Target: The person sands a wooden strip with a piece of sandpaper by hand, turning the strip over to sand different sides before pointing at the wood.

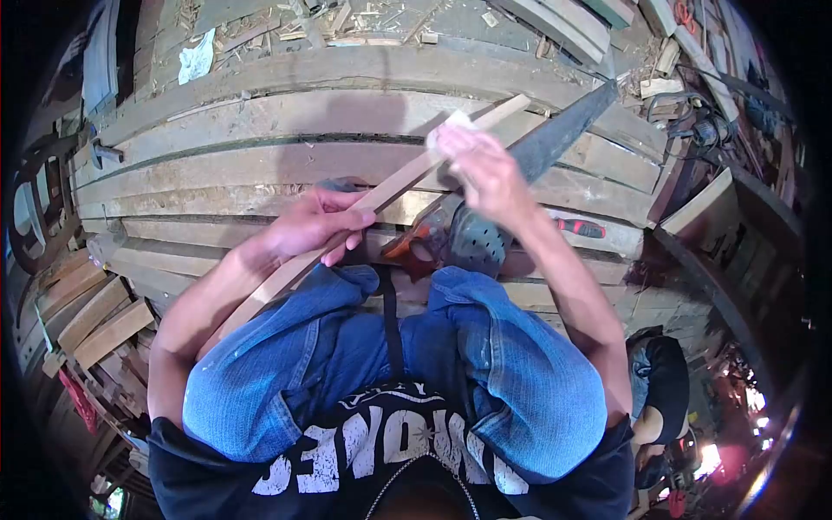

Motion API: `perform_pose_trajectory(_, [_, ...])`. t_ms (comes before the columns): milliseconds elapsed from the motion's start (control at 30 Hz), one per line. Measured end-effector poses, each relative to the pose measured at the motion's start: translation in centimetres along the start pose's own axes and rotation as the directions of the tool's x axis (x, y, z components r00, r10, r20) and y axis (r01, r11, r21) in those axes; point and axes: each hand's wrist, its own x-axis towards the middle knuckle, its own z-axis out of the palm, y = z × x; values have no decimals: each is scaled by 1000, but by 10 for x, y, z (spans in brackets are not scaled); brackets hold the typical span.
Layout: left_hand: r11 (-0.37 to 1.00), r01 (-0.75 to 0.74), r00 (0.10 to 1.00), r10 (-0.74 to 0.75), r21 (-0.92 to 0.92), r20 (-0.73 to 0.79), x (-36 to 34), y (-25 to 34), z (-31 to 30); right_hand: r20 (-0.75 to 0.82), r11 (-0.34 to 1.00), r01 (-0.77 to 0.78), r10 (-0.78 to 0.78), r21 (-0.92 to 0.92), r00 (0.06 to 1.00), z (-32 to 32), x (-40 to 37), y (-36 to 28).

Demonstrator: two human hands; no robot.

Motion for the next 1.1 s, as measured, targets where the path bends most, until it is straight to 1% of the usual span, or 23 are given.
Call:
perform_pose_trajectory(33, [999,29,1000,-29,15,-7,-1,-1,1,46,998,25,-28,50,999,1,-2,-12])
perform_pose_trajectory(67, [998,41,999,-42,-51,-13,-3,-1,1,42,1000,19,-19,9,999,-1,-2,1])
perform_pose_trajectory(100, [997,45,999,-46,-54,-7,-2,-3,3,41,999,17,-15,-34,999,-6,0,27])
perform_pose_trajectory(133, [998,34,999,-35,-52,-12,-2,-3,2,41,994,-55,59,-96,997,-14,1,54])
perform_pose_trajectory(167, [998,23,1000,-24,-50,-19,-3,-2,2,37,994,-56,60,-98,998,-16,-2,54])
perform_pose_trajectory(233, [999,21,1000,-22,-28,-18,-4,-1,1,88,992,-126,126,-13,988,-20,3,50])
perform_pose_trajectory(267, [999,31,999,-32,-9,-20,-3,-2,1,39,998,-36,38,-55,999,-10,-3,32])
perform_pose_trajectory(300, [999,35,999,-35,6,-25,-1,-1,1,24,997,2,-4,78,1000,0,-5,15])
perform_pose_trajectory(367, [999,51,998,-51,14,-24,-4,-3,2,51,999,22,-23,33,998,-6,-4,22])
perform_pose_trajectory(433, [1000,4,1000,-4,-26,-14,-3,-2,1,61,990,-133,136,-46,989,-17,-4,65])
perform_pose_trajectory(467, [999,2,1000,-2,-43,-3,-3,-1,2,27,984,-119,124,-134,992,-11,-8,73])
perform_pose_trajectory(500, [999,-3,1000,3,-36,-5,-3,0,0,58,996,-80,81,-27,995,-16,3,47])
perform_pose_trajectory(567, [1000,18,1000,-18,-13,0,-1,-3,-3,87,996,-33,26,80,996,0,1,1])
perform_pose_trajectory(633, [1000,11,1000,-11,-22,0,-1,-3,-3,86,990,-34,22,137,996,-4,0,12])
perform_pose_trajectory(700, [1000,-4,1000,3,-27,-5,-1,-5,-3,48,987,-154,155,-35,987,-14,3,52])
perform_pose_trajectory(733, [1000,6,1000,-6,-8,-4,-1,-6,-3,42,984,-147,152,-102,988,-12,1,54])
perform_pose_trajectory(767, [1000,11,1000,-11,16,-3,-1,-4,-4,47,993,-99,102,-64,994,-5,-5,48])
perform_pose_trajectory(900, [996,-16,1000,19,92,-25,-6,5,3,90,990,31,-44,135,995,5,11,-27])
perform_pose_trajectory(967, [974,-55,997,66,220,-43,-9,6,6,68,996,71,-75,61,995,7,12,-14])
perform_pose_trajectory(1000, [972,-37,996,54,230,-67,-12,13,9,64,996,66,-70,65,995,7,16,-10])
perform_pose_trajectory(1033, [972,-28,997,45,233,-67,-17,19,10,-20,995,82,-81,56,997,3,24,-8])
perform_pose_trajectory(1067, [968,-56,991,84,243,-108,-21,25,12,-100,995,95,-90,43,991,-4,31,-6])
perform_pose_trajectory(1100, [964,-87,981,127,253,-147,-25,30,14,-117,990,131,-124,54,985,-14,43,-7])
